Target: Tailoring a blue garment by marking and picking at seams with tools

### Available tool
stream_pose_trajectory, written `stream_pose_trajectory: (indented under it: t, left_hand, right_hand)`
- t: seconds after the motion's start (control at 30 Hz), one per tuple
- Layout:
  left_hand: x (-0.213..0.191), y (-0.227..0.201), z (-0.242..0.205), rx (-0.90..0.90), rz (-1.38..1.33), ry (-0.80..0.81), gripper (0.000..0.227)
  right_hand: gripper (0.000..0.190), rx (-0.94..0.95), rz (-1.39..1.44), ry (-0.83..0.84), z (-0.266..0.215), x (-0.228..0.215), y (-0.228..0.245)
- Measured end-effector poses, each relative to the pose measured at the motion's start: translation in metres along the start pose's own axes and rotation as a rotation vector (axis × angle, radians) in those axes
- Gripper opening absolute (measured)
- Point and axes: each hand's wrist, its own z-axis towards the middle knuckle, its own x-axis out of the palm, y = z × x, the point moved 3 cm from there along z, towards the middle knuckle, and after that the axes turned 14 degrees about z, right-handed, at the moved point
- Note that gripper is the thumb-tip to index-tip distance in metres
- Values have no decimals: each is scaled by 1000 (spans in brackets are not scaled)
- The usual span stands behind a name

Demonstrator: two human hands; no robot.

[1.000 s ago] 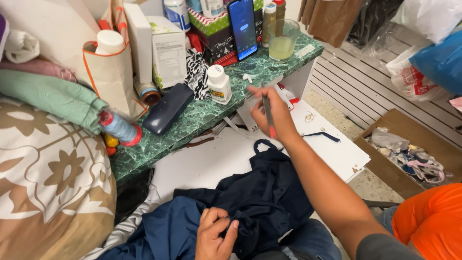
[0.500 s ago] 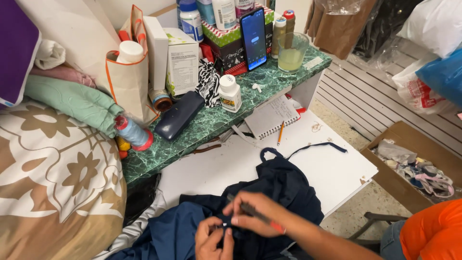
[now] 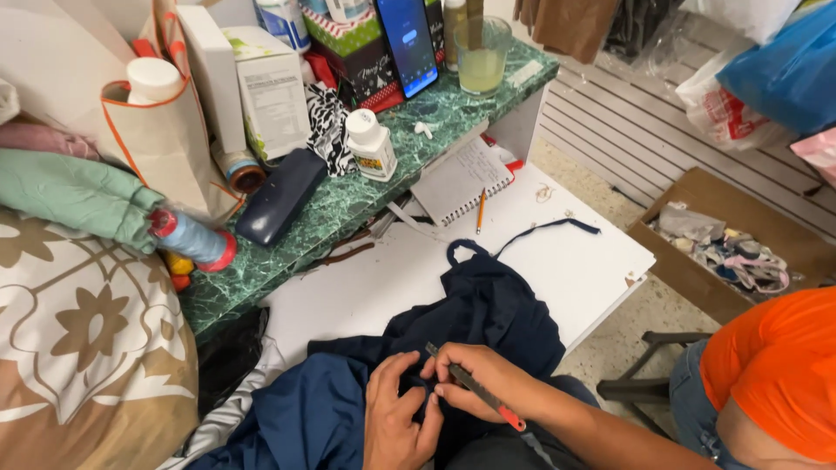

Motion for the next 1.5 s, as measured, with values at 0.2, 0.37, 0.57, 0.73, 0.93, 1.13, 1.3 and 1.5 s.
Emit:
stream_pose_trajectory:
  t: [0.2, 0.37, 0.57, 0.73, 0.93, 1.13, 1.3, 1.5]
  left_hand:
    - [17, 8, -25, -79, -258, 149, 20]
    - [27, 7, -33, -256, -436, 317, 34]
    - [3, -3, -8, -64, -382, 283, 32]
    - [-19, -16, 17, 61, -456, 186, 35]
    - [-30, -28, 38, 52, -592, 145, 36]
    - [-38, -57, 71, 42, -920, -65, 32]
    - [-33, -54, 74, -71, -960, -123, 28]
    - [-52, -87, 77, -99, -801, 2, 27]
  right_hand:
    - [21, -276, -173, 26, -17, 6, -24]
    - [21, -387, -136, 97, -24, 10, -5]
    - [28, -226, 2, 79, -24, -3, 5]
    - [25, -305, 48, 95, -24, -18, 34]
    - [19, -479, 172, 163, -28, -37, 60]
    - [27, -508, 243, -97, -21, -37, 39]
    - [32, -670, -143, -338, -52, -44, 79]
    - [22, -806, -225, -159, -105, -20, 133]
